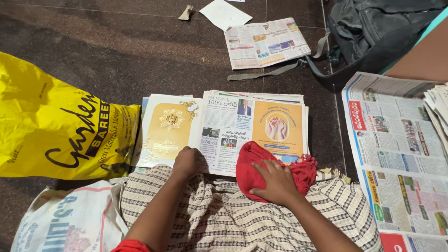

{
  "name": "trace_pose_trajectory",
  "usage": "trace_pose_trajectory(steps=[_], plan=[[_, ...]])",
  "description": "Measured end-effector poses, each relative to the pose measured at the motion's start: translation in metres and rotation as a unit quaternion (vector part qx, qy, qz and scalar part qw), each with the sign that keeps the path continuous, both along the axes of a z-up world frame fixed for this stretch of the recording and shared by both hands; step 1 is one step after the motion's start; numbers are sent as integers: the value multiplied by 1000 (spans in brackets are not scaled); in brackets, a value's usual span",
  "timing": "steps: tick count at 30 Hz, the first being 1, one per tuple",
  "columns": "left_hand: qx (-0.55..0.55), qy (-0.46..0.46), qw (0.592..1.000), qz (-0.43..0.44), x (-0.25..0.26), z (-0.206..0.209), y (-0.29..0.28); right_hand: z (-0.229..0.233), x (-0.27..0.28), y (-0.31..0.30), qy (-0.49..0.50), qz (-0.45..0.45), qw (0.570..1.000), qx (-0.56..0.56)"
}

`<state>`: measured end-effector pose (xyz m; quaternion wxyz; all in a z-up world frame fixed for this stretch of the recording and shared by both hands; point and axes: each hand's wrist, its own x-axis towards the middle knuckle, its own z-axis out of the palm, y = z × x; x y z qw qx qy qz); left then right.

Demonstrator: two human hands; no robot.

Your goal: The person sits on the floor and wipes the surface of newspaper pages with a red cloth. They flip through the pages one by one, cleaning each side before stacking the cleaned newspapers into a pile.

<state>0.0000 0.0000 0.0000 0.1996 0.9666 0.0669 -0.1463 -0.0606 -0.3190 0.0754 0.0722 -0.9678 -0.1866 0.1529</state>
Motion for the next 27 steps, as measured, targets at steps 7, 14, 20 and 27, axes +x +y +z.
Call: trace_pose_trajectory(steps=[7, 14, 20, 27], plan=[[-56, -100, 993, 3, -14, 34, -8, -18, -13, -7, -56, -39, 997, 44], [-162, -150, 972, -75, -13, 23, -12, -2, -12, -3, -41, -47, 997, 35], [-276, -56, 957, -73, -24, 65, -19, 20, -13, 7, 27, -48, 998, 0], [-276, 57, 946, 162, -19, 77, -14, 7, -10, -1, 13, -42, 996, 75]])
